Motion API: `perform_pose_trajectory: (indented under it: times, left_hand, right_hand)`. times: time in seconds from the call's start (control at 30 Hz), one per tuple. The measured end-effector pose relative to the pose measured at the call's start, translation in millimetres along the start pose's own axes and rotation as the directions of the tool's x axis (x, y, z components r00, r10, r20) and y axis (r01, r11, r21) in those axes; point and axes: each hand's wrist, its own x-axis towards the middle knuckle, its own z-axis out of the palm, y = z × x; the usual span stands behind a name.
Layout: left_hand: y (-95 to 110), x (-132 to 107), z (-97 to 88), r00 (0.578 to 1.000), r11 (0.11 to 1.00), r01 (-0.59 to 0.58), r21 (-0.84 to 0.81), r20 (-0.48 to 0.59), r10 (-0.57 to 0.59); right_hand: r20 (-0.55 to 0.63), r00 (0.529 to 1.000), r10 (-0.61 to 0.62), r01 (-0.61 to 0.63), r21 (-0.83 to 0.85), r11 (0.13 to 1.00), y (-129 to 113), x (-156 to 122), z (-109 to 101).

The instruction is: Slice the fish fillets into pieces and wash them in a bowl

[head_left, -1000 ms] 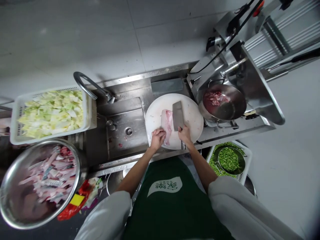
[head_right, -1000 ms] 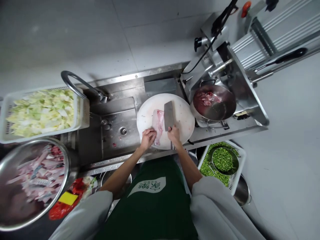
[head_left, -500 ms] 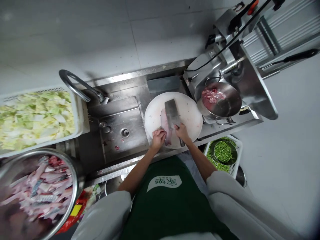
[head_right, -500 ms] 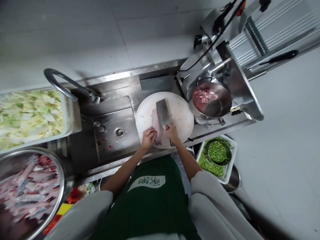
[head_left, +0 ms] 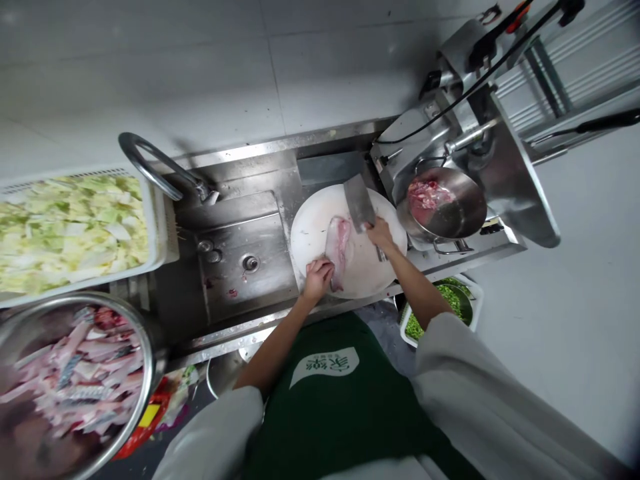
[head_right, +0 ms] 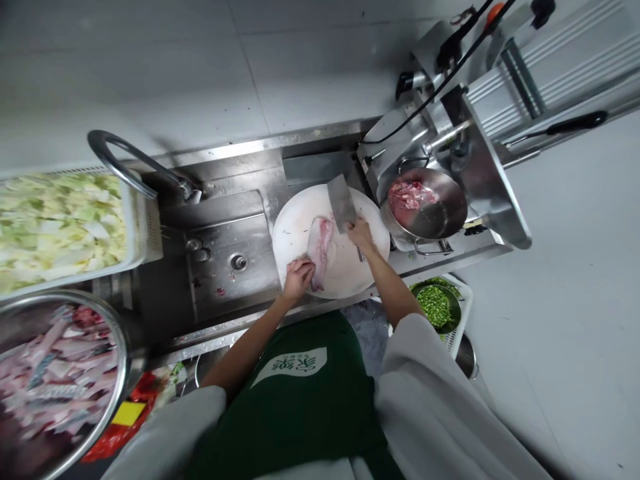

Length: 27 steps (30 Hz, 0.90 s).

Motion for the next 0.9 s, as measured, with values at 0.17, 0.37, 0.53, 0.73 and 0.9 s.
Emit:
perform_pose_trajectory:
  times: [0.17,0.37,0.53,0.73,0.9]
  left_hand:
    - [2.4,1.8,-0.3,1.000,1.000,0.013,-0.004,-0.012,-0.013]
    - [7.7,1.6,-7.4,0.997,0.997,0.071,-0.026,0.027,-0.070]
    - [20.2,36.5,-8.0,0.974,0.974,0.225,0.008,-0.021,-0.224]
    - [54.9,126.5,10.4,0.829,0.804,0.543,0.243,-0.001,-0.559]
    - [73.6,156.8,11.3,0.774,0.775,0.604,0.184,0.097,-0.626]
  right_hand:
    - [0.015,0.998,-0.061,0.060,0.061,0.996,-15.2,5.1,1.8]
    - [0.061,0.997,-0.037,0.035,0.032,0.999,-23.9,20.2,-3.4]
    - [-0.082,0.991,-0.102,0.087,-0.175,0.981,-6.6,20.9,-36.8]
    - [-0.113,0.993,0.047,-0.087,-0.380,0.921,33.9,-42.9,-34.0]
    - [-0.028,0.997,0.066,-0.072,-0.421,0.904,27.4,-62.6,-18.6]
